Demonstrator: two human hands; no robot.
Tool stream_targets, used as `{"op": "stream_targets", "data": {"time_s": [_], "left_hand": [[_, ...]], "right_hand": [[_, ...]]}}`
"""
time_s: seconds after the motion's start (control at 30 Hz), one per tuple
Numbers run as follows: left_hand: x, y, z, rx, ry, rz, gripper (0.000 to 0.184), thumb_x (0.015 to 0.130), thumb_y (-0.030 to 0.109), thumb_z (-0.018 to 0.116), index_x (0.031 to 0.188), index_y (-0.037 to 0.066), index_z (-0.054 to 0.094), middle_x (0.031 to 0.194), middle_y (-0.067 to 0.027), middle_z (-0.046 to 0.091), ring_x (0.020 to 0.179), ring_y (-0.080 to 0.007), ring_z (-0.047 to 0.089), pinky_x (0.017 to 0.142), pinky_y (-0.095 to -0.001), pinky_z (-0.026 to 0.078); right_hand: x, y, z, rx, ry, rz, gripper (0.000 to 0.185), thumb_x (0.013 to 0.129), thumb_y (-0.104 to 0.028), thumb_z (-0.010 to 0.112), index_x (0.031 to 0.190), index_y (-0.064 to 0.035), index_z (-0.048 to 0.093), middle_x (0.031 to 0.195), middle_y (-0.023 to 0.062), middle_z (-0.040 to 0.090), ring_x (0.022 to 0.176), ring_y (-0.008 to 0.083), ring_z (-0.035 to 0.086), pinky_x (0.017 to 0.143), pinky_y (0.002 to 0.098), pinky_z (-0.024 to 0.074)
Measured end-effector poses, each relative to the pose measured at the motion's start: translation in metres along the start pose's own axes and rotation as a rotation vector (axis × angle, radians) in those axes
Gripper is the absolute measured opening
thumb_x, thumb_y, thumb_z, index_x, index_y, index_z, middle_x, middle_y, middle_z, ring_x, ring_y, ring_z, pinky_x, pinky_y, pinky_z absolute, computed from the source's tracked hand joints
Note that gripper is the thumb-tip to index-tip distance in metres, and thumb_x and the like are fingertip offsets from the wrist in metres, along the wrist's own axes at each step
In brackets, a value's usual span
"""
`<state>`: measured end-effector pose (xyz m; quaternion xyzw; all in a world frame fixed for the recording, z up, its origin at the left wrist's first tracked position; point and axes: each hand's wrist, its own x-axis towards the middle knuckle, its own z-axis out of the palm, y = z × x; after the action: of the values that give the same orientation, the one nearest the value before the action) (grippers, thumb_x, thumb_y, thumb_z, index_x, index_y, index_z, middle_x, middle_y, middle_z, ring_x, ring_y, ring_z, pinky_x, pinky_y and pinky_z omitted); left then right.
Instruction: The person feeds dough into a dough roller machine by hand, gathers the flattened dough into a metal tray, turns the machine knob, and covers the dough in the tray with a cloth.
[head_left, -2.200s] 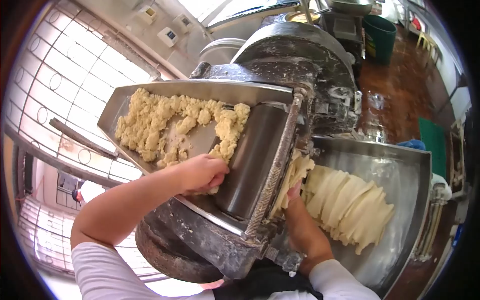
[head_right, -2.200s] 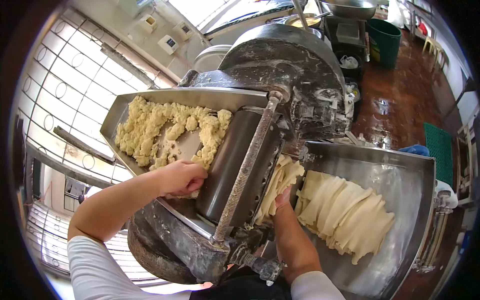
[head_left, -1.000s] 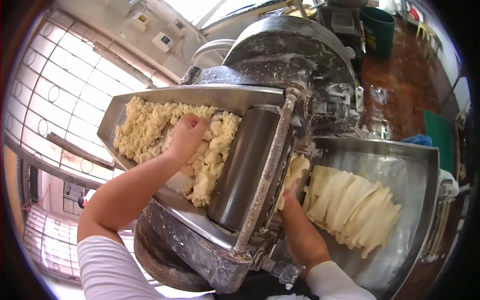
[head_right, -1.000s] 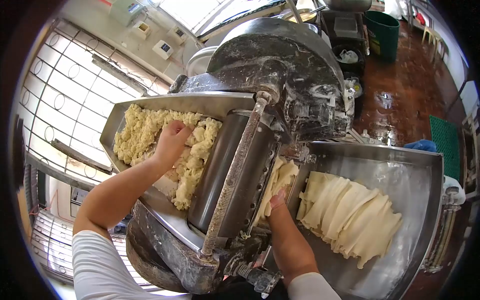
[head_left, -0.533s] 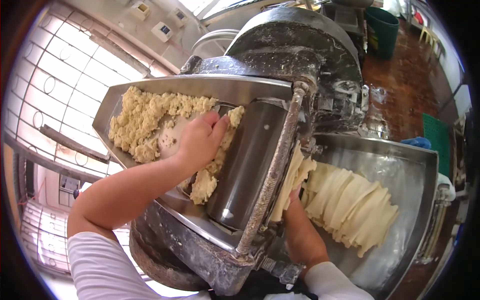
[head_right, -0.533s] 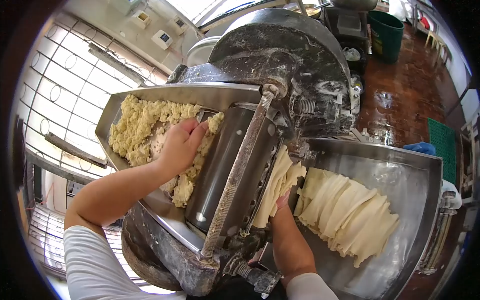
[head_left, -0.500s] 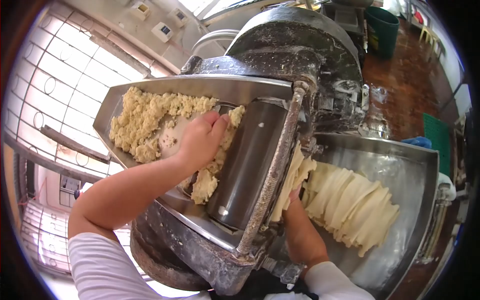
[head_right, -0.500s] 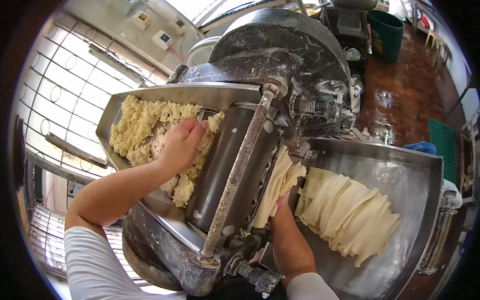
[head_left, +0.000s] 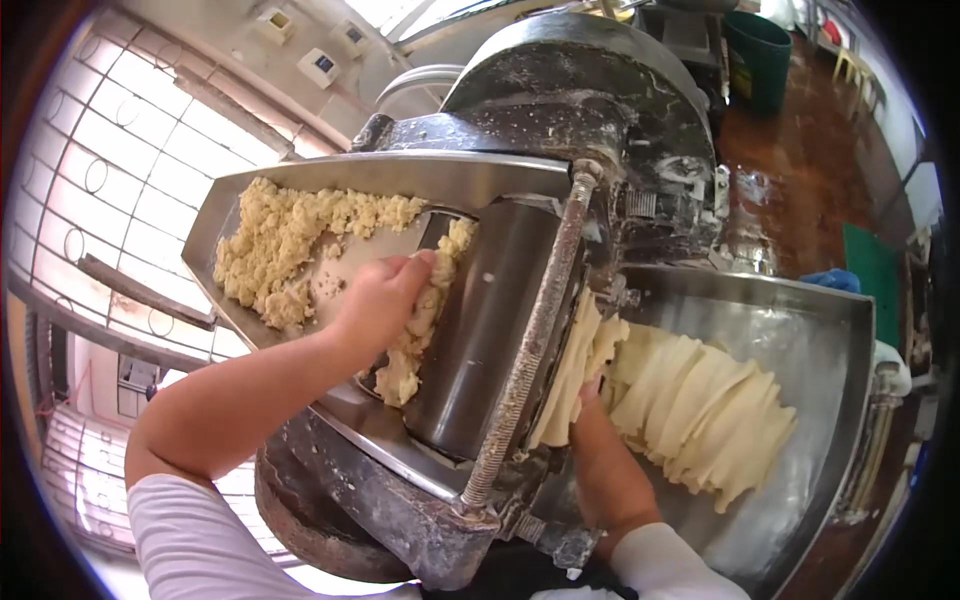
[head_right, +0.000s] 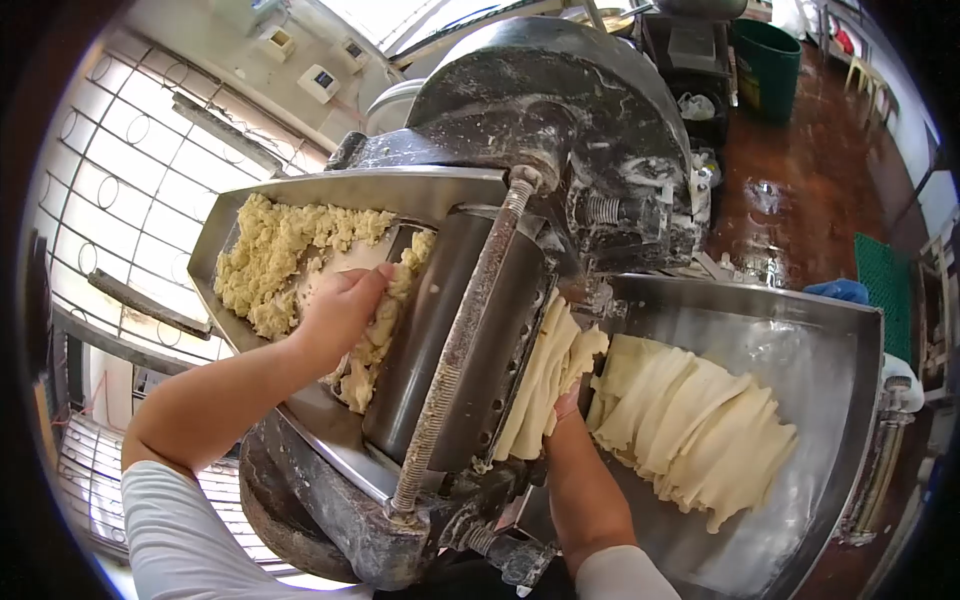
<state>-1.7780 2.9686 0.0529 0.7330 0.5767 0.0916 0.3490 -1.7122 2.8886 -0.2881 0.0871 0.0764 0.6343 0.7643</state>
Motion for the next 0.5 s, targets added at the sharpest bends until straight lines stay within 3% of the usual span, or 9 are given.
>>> {"op": "stream_targets", "data": {"time_s": [0.07,0.17,0.27,0.3,0.37,0.47,0.5], "left_hand": [[-0.004,0.0,0.0,0.121,-0.038,0.126,0.037,0.09,0.036,0.052,0.065,0.009,0.052,0.058,0.0026,0.039,0.052,-0.0094,0.033,0.047,-0.0262,0.027],[-0.008,0.006,-0.012,0.012,-0.178,-0.008,0.032,0.088,0.031,0.052,0.066,0.008,0.052,0.056,0.0027,0.04,0.051,-0.0091,0.036,0.047,-0.0255,0.028],[-0.039,0.028,-0.03,-0.06,-0.413,0.077,0.029,0.087,0.027,0.051,0.064,0.008,0.05,0.056,0.0017,0.042,0.051,-0.0096,0.039,0.046,-0.0255,0.029],[-0.052,0.035,-0.035,-0.082,-0.548,0.022,0.019,0.08,0.015,0.052,0.064,0.009,0.047,0.058,0.0003,0.045,0.051,-0.0102,0.04,0.044,-0.0254,0.028],[-0.037,-0.014,-0.025,0.135,-0.524,0.724,0.012,0.076,0.008,0.05,0.065,0.009,0.047,0.059,0.0007,0.045,0.05,-0.0099,0.039,0.043,-0.0247,0.027],[-0.037,0.009,-0.035,-0.026,-0.567,-0.19,0.018,0.067,-0.008,0.052,0.066,0.01,0.047,0.059,-0.0002,0.045,0.048,-0.0106,0.042,0.042,-0.0264,0.033],[-0.034,0.005,-0.032,-0.141,-0.565,-0.225,0.018,0.07,-0.007,0.05,0.064,0.01,0.046,0.057,0.0003,0.043,0.047,-0.0098,0.04,0.041,-0.0257,0.03]], "right_hand": [[0.003,0.004,0.003,0.01,-0.003,0.011,0.055,0.092,-0.051,0.036,0.131,-0.0124,0.045,0.125,0.0132,0.053,0.11,0.032,0.055,0.093,0.0473,0.0457],[0.014,0.013,0.007,0.005,-0.015,0.037,0.055,0.092,-0.05,0.036,0.131,-0.0122,0.045,0.124,0.0133,0.053,0.11,0.0319,0.055,0.093,0.0472,0.0458],[0.02,0.022,0.011,-0.01,-0.011,0.065,0.055,0.092,-0.05,0.037,0.131,-0.0121,0.045,0.124,0.0133,0.054,0.109,0.0319,0.055,0.093,0.0472,0.0459],[0.02,0.024,0.012,-0.007,-0.006,0.066,0.055,0.092,-0.05,0.037,0.131,-0.012,0.045,0.124,0.0133,0.054,0.109,0.0319,0.055,0.093,0.0472,0.0459],[0.015,0.022,0.011,-0.019,0.009,0.06,0.055,0.092,-0.05,0.037,0.13,-0.0119,0.046,0.124,0.0133,0.054,0.109,0.0318,0.055,0.093,0.0472,0.046],[0.012,0.014,0.011,-0.024,0.012,0.047,0.055,0.092,-0.05,0.037,0.13,-0.0117,0.046,0.124,0.0133,0.054,0.109,0.0318,0.055,0.093,0.0471,0.0461],[0.013,0.011,0.011,-0.022,0.017,0.039,0.055,0.092,-0.05,0.037,0.13,-0.0117,0.046,0.124,0.0133,0.054,0.109,0.0317,0.055,0.093,0.0471,0.0461]]}}
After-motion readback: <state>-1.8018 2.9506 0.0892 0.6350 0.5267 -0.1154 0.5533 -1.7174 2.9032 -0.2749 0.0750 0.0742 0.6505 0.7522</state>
